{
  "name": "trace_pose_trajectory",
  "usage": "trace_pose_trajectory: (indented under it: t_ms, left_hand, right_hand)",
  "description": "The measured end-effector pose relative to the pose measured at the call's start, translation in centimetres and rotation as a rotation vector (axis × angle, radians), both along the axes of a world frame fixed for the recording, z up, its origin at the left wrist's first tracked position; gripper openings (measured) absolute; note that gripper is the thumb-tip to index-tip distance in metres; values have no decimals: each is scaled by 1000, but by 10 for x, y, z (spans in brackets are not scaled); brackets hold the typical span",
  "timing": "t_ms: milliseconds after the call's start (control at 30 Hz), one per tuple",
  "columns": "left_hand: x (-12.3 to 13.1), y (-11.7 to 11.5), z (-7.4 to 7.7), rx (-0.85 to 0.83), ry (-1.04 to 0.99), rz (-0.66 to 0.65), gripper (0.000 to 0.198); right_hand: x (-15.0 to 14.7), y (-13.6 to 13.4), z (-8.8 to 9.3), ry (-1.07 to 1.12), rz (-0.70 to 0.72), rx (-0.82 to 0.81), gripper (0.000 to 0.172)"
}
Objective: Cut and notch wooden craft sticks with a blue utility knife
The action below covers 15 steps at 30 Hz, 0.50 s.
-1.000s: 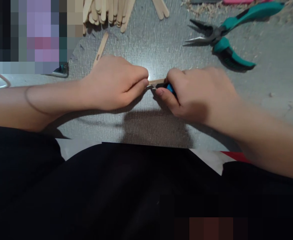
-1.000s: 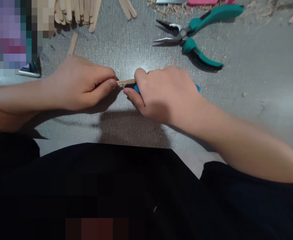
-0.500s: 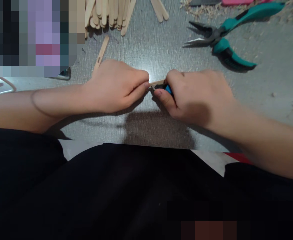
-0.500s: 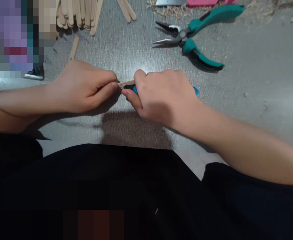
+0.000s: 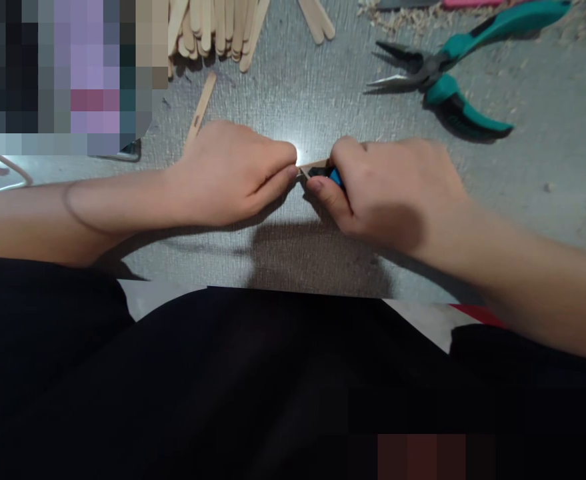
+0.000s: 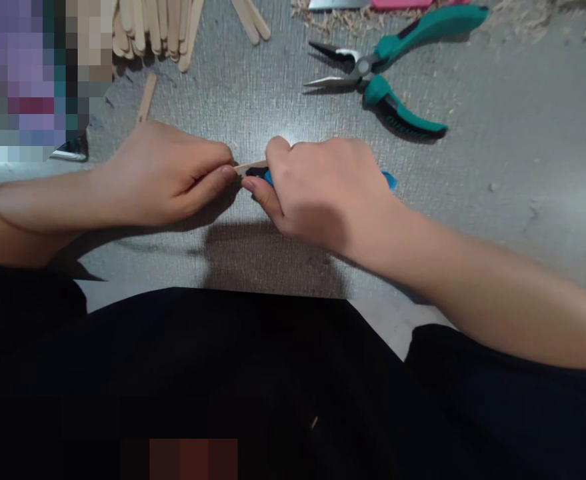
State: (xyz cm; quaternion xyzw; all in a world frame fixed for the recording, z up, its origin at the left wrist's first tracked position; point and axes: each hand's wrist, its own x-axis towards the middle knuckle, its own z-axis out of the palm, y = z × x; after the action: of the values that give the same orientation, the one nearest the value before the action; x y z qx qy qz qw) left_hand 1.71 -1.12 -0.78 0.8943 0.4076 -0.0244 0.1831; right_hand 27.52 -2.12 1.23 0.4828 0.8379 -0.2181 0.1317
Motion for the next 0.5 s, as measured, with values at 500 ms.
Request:
trace_pose_trajectory:
  t_ms: [500]
  left_hand:
    - [1,3,2,-67,62,22,52]
  right_hand:
    - [0,-1,1,18,38,38,73]
